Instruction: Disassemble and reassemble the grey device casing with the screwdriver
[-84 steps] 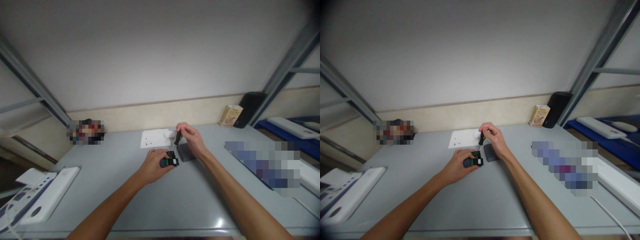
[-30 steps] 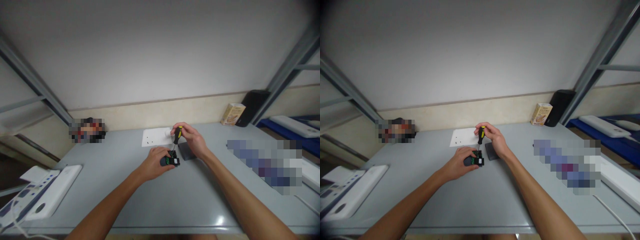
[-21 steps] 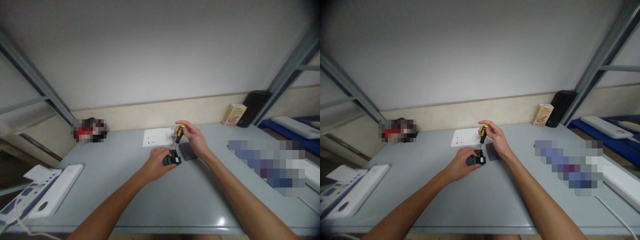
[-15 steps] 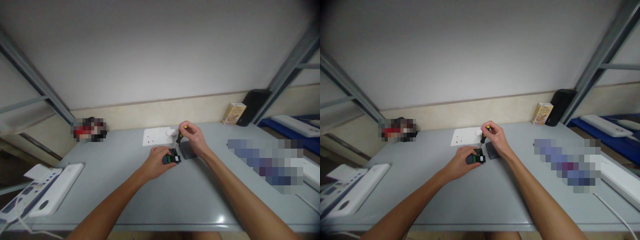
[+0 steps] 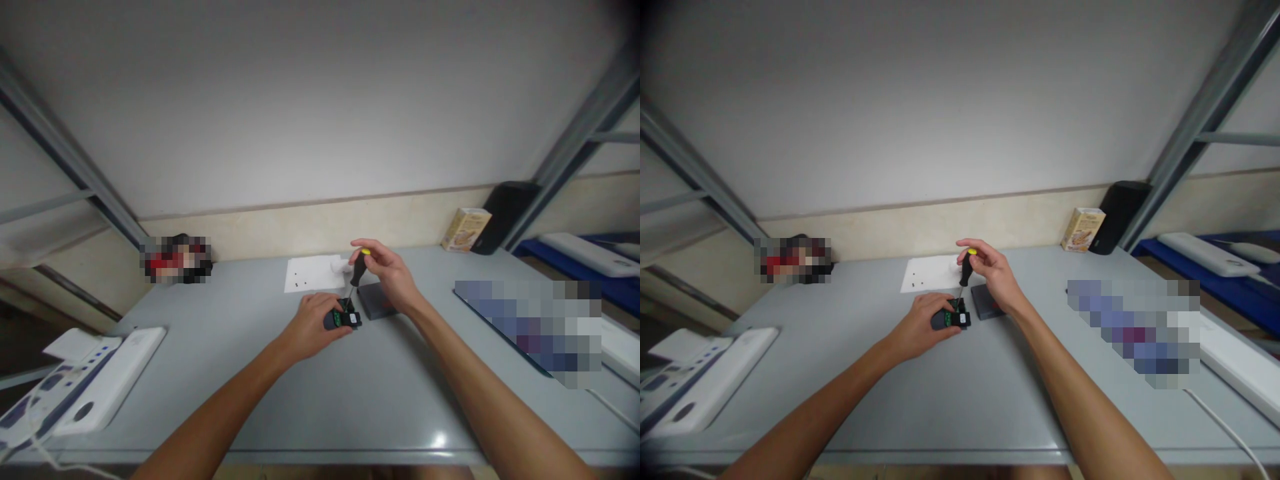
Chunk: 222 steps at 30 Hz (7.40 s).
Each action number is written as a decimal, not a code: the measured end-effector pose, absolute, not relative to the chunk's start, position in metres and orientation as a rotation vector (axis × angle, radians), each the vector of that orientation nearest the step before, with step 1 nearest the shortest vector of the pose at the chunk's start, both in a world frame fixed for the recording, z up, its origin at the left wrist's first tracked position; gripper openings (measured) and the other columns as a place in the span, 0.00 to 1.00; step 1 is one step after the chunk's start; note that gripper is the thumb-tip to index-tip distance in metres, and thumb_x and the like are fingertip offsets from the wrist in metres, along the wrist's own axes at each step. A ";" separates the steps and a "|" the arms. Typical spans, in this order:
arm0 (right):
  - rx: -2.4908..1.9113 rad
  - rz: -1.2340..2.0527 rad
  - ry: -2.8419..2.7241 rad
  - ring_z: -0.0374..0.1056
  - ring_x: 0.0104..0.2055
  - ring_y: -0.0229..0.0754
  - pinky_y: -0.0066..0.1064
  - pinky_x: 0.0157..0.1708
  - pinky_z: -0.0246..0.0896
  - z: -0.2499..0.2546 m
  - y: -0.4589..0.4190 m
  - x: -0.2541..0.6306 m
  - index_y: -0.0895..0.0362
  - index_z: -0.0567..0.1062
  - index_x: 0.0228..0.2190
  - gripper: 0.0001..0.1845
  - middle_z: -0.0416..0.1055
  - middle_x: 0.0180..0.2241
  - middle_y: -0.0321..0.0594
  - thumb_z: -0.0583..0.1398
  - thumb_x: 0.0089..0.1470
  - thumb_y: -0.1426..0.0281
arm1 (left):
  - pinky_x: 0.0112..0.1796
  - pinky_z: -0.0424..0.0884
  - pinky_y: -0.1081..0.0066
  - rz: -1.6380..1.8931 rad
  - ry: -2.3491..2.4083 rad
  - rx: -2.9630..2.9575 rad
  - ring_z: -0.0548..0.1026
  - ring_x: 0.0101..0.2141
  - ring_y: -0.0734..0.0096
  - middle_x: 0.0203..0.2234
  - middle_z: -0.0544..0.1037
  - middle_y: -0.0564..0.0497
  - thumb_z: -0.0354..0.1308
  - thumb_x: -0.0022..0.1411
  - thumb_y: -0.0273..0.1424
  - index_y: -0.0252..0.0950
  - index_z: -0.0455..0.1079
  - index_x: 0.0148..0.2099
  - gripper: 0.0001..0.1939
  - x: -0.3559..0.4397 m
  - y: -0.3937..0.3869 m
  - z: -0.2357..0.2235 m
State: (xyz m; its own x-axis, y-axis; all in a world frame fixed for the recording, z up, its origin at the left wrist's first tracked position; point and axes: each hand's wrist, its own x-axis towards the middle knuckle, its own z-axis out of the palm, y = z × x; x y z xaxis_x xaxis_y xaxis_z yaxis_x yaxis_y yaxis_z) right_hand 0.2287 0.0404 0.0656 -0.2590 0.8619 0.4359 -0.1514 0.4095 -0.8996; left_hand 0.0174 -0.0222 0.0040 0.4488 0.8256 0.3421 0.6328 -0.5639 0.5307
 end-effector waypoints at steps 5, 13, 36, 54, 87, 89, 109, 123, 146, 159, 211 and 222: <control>-0.637 1.049 -1.508 0.69 0.49 0.49 0.40 0.50 0.62 0.066 0.040 0.228 0.53 0.80 0.34 0.13 0.76 0.44 0.42 0.61 0.61 0.58 | 0.57 0.61 0.56 0.820 1.249 2.376 0.73 0.55 0.56 0.53 0.78 0.49 0.70 0.59 0.42 0.41 0.71 0.45 0.16 0.017 -0.022 0.004; -0.612 1.157 -1.487 0.71 0.46 0.47 0.39 0.50 0.62 0.064 0.041 0.230 0.51 0.81 0.44 0.13 0.77 0.40 0.40 0.59 0.63 0.60 | 0.58 0.61 0.57 0.821 1.237 2.390 0.73 0.56 0.57 0.54 0.77 0.50 0.70 0.60 0.41 0.42 0.71 0.45 0.16 0.016 -0.021 0.005; -0.622 1.148 -1.495 0.71 0.42 0.45 0.38 0.45 0.64 0.064 0.043 0.229 0.53 0.79 0.40 0.14 0.76 0.39 0.41 0.60 0.63 0.58 | 0.57 0.62 0.57 0.753 1.165 2.445 0.71 0.56 0.57 0.55 0.75 0.48 0.66 0.63 0.38 0.42 0.71 0.45 0.11 0.013 -0.025 0.014; -0.665 1.012 -1.568 0.68 0.40 0.44 0.35 0.40 0.62 0.067 0.042 0.230 0.52 0.79 0.41 0.11 0.72 0.36 0.39 0.66 0.56 0.62 | 0.56 0.63 0.58 0.789 1.158 2.476 0.72 0.55 0.58 0.54 0.76 0.49 0.67 0.62 0.38 0.41 0.71 0.43 0.11 0.012 -0.021 0.011; -0.540 1.164 -1.533 0.74 0.32 0.38 0.32 0.36 0.67 0.058 0.037 0.214 0.52 0.69 0.42 0.14 0.69 0.33 0.33 0.66 0.59 0.62 | 0.55 0.63 0.56 0.889 1.195 2.438 0.71 0.53 0.58 0.50 0.75 0.47 0.63 0.64 0.32 0.42 0.64 0.54 0.19 0.014 -0.029 0.019; -0.535 1.162 -1.548 0.74 0.32 0.39 0.32 0.36 0.67 0.057 0.037 0.215 0.52 0.69 0.42 0.14 0.69 0.33 0.33 0.66 0.59 0.62 | 0.55 0.62 0.56 0.891 1.189 2.447 0.70 0.53 0.58 0.50 0.75 0.47 0.62 0.64 0.32 0.42 0.64 0.54 0.18 0.014 -0.029 0.020; -0.591 1.136 -1.577 0.72 0.32 0.39 0.32 0.35 0.65 0.063 0.034 0.215 0.52 0.69 0.40 0.13 0.69 0.32 0.33 0.66 0.58 0.62 | 0.54 0.62 0.56 0.947 1.286 2.472 0.71 0.52 0.60 0.48 0.76 0.49 0.60 0.63 0.25 0.42 0.74 0.47 0.11 0.012 -0.024 0.016; -0.592 1.103 -1.634 0.72 0.34 0.40 0.34 0.36 0.66 0.062 0.033 0.216 0.52 0.69 0.41 0.10 0.70 0.33 0.35 0.64 0.61 0.63 | 0.53 0.64 0.54 0.921 1.299 2.505 0.71 0.52 0.58 0.48 0.76 0.47 0.58 0.65 0.25 0.42 0.75 0.47 0.11 0.012 -0.022 0.015; -0.555 1.114 -1.604 0.73 0.33 0.40 0.33 0.35 0.65 0.060 0.035 0.215 0.51 0.69 0.41 0.12 0.69 0.35 0.34 0.65 0.60 0.62 | 0.54 0.64 0.55 0.944 1.286 2.503 0.71 0.52 0.59 0.48 0.75 0.47 0.58 0.64 0.25 0.42 0.73 0.48 0.11 0.011 -0.022 0.013; -0.585 1.092 -1.606 0.72 0.32 0.40 0.33 0.34 0.64 0.062 0.033 0.215 0.51 0.69 0.41 0.12 0.69 0.33 0.34 0.65 0.60 0.62 | 0.54 0.63 0.55 0.923 1.289 2.510 0.71 0.52 0.59 0.47 0.75 0.48 0.58 0.64 0.25 0.42 0.74 0.48 0.11 0.011 -0.022 0.013; -0.546 1.094 -1.564 0.72 0.32 0.39 0.32 0.35 0.63 0.061 0.035 0.214 0.52 0.68 0.41 0.12 0.69 0.33 0.33 0.65 0.60 0.64 | 0.54 0.62 0.56 0.911 1.304 2.525 0.71 0.53 0.60 0.49 0.75 0.48 0.60 0.65 0.27 0.42 0.75 0.48 0.10 0.011 -0.021 0.010; -0.509 1.144 -1.367 0.74 0.32 0.39 0.32 0.36 0.67 0.061 0.039 0.216 0.51 0.68 0.40 0.14 0.71 0.32 0.32 0.67 0.57 0.65 | 0.52 0.62 0.58 0.987 1.357 2.458 0.73 0.50 0.63 0.46 0.77 0.50 0.61 0.69 0.32 0.42 0.76 0.42 0.03 0.009 -0.016 0.012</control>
